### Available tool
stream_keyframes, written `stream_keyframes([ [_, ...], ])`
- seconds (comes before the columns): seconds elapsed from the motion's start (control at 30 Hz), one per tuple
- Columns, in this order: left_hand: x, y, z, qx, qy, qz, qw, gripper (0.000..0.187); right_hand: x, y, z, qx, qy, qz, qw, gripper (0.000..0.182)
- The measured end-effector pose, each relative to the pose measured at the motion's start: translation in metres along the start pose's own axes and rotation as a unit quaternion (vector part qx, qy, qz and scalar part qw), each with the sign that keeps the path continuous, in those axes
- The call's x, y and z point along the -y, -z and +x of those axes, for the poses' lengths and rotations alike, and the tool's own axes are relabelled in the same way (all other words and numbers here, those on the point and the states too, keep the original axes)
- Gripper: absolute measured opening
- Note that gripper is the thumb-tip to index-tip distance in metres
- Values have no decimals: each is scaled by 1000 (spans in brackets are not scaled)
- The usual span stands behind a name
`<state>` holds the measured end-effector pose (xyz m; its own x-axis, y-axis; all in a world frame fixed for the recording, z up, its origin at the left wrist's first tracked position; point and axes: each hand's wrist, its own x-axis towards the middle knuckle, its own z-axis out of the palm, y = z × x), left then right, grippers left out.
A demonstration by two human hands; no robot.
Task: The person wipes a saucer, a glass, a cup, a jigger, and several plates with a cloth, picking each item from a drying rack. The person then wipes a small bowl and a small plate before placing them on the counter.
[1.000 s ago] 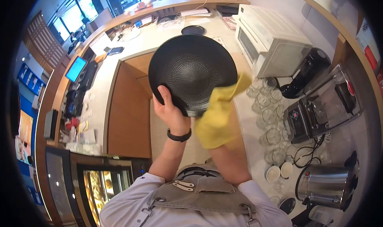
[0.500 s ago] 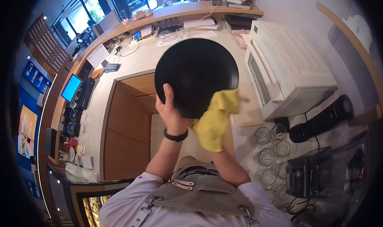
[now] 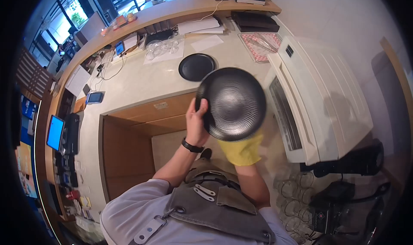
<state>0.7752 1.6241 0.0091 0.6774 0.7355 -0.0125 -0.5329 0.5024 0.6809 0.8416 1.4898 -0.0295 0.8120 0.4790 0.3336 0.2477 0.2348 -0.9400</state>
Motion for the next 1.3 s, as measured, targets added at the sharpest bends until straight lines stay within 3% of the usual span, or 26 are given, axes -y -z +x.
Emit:
stream_keyframes([
  [0.07, -22, 18, 39, -46, -40, 51, 997, 28, -18, -27, 16, 19, -17, -34, 999, 57],
  [0.23, -44, 109, 167, -91, -33, 64, 993, 30, -71, -33, 34, 83, -109, -95, 986, 58],
  [0.3, -41, 146, 223, -125, -42, 120, 984, 27, -129, -23, 20, 35, -239, 87, 967, 56],
  [0.33, -39, 159, 247, -135, -61, 153, 977, 26, -77, -36, 37, 46, -300, 230, 925, 56],
  [0.4, -29, 189, 293, -155, -72, 226, 959, 25, 33, -65, 74, 8, -435, 483, 760, 55],
  [0.43, -27, 192, 306, -157, -65, 214, 962, 25, 46, -70, 81, -8, -445, 502, 741, 55],
  [0.7, 5, 224, 356, -169, 8, 218, 961, 21, 18, -53, 52, -68, -402, 441, 800, 54],
  [1.03, 26, 227, 369, -145, -47, 236, 960, 31, 17, -45, 30, -99, -383, 407, 823, 53],
  [1.17, 26, 245, 380, -122, -187, 555, 802, 40, 14, -49, 32, -93, -378, 417, 821, 53],
  [1.3, 17, 240, 385, -121, -166, 657, 725, 42, 10, -57, 34, -87, -372, 423, 822, 52],
])
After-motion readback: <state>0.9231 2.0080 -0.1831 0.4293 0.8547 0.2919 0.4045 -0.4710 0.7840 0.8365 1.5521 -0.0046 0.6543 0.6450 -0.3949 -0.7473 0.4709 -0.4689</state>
